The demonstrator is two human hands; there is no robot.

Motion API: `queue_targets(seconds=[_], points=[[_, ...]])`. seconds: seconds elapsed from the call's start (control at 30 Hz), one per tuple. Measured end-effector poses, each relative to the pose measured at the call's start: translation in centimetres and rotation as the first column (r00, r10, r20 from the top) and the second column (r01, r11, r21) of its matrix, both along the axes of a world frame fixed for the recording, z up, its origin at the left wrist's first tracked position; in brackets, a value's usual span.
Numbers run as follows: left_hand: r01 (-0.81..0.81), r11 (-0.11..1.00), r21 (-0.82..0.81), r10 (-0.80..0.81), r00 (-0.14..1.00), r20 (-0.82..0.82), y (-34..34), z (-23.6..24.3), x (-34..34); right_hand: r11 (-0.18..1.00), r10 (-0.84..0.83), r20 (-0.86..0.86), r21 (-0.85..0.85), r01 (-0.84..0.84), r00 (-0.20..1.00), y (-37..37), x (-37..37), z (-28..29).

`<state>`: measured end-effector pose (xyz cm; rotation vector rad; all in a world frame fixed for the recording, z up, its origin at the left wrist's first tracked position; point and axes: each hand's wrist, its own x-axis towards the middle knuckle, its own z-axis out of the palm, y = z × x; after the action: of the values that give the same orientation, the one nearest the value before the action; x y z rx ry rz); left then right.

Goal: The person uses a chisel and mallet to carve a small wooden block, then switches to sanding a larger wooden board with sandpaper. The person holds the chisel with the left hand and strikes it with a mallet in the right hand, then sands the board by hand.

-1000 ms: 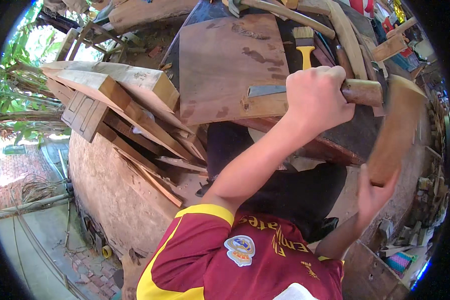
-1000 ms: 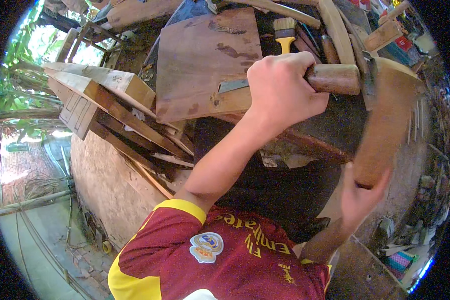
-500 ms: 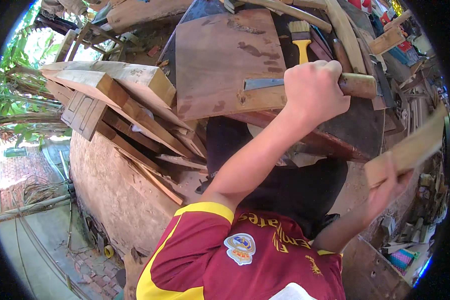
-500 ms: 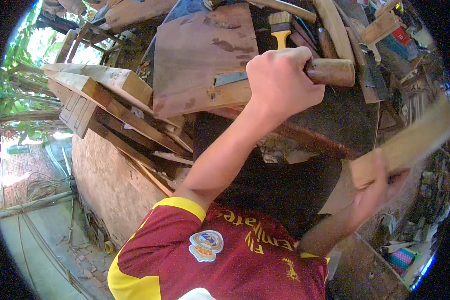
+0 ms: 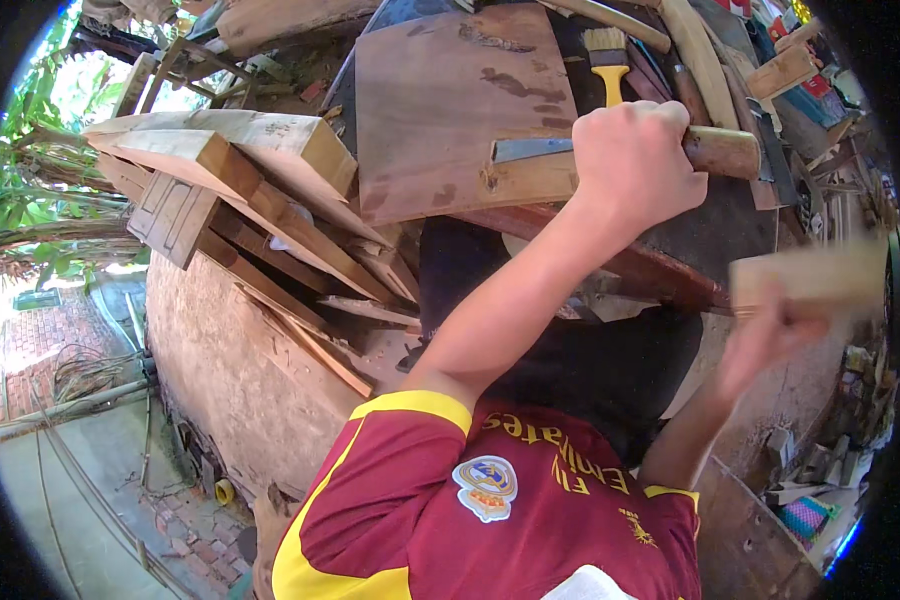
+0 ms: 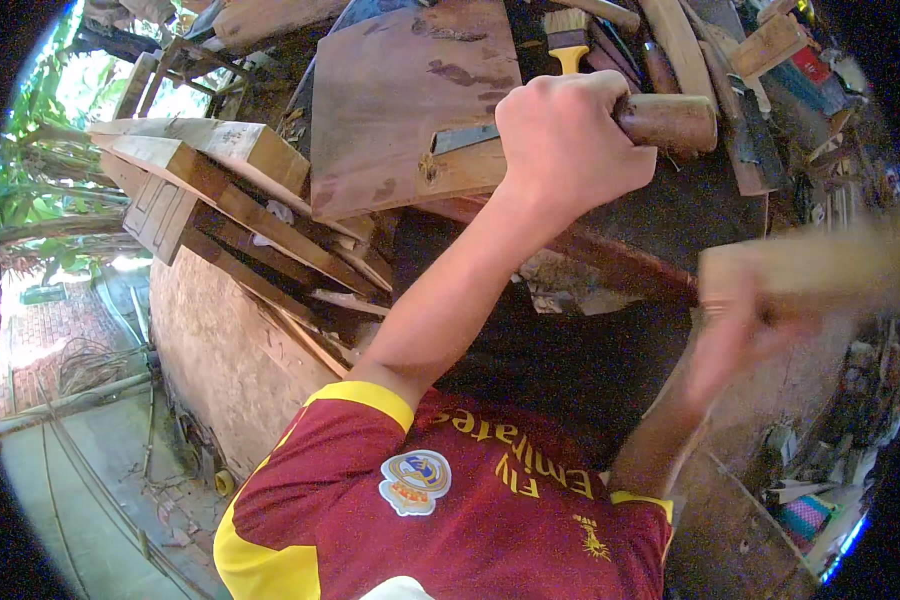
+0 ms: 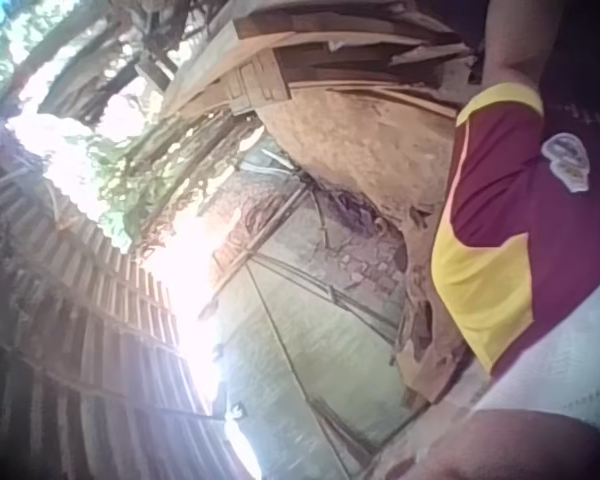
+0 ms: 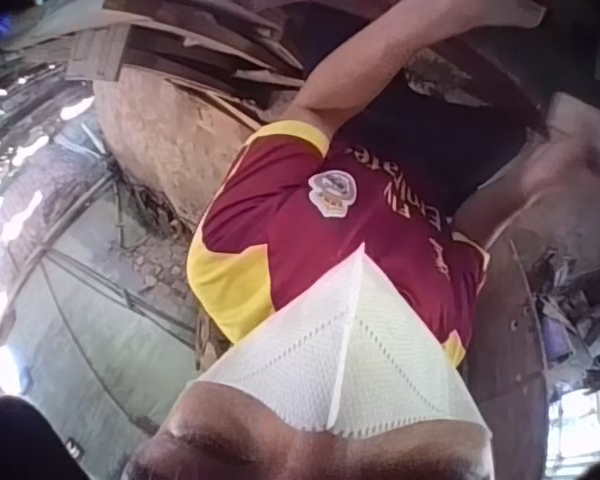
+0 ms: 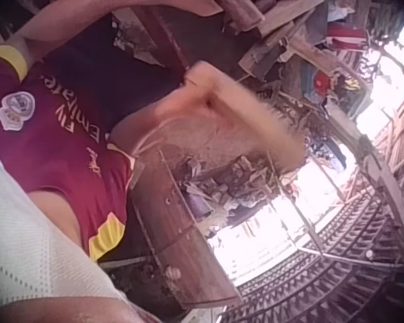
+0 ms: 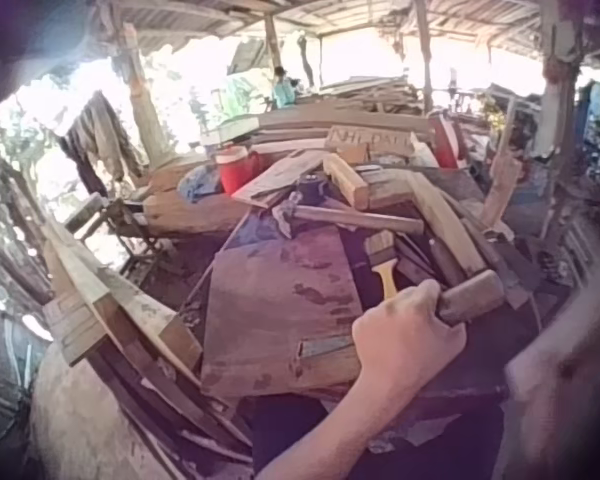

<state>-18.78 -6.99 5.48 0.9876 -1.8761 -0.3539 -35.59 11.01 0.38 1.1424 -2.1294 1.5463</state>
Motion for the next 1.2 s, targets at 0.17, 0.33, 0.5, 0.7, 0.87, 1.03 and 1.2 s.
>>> queue_targets(seconds=[0.17,0.33,0.5,0.7,0.87,1.03,1.2], points=[[-0.024,1.0,0.0,0.024,1.0,0.018,-0.4,0.5,0.5,0.913,0.067,-0.195,0.407,0.019,0.978,2.2,-0.8,1.8],[-0.017,1.0,-0.023,0.016,1.0,-0.012,-0.3,0.4,-0.2,0.979,-0.1,0.317,-0.14,0.151,0.943,-0.6,1.8,3.9],[-0.021,1.0,0.012,0.02,0.999,0.046,-0.3,0.3,0.2,0.925,0.148,-0.133,0.37,-0.089,0.98,1.4,2.1,2.1],[-0.018,1.0,0.002,0.018,0.999,0.05,-0.3,0.3,-0.3,0.975,-0.049,0.444,-0.172,0.139,0.895,0.9,-0.3,3.5],[-0.026,0.999,0.021,0.023,0.994,0.11,-0.4,0.1,0.1,0.882,0.286,-0.096,0.416,-0.223,0.953,1.2,1.2,1.6],[-0.006,0.999,0.036,0.002,0.994,0.111,-0.4,-0.1,-0.3,1.0,-0.029,0.427,0.01,0.027,0.904,1.0,1.2,3.5],[-0.02,0.999,0.025,0.017,0.993,0.119,-0.5,-0.3,-0.2,0.902,0.217,-0.173,0.411,-0.13,0.961,0.6,3.3,2.2]])
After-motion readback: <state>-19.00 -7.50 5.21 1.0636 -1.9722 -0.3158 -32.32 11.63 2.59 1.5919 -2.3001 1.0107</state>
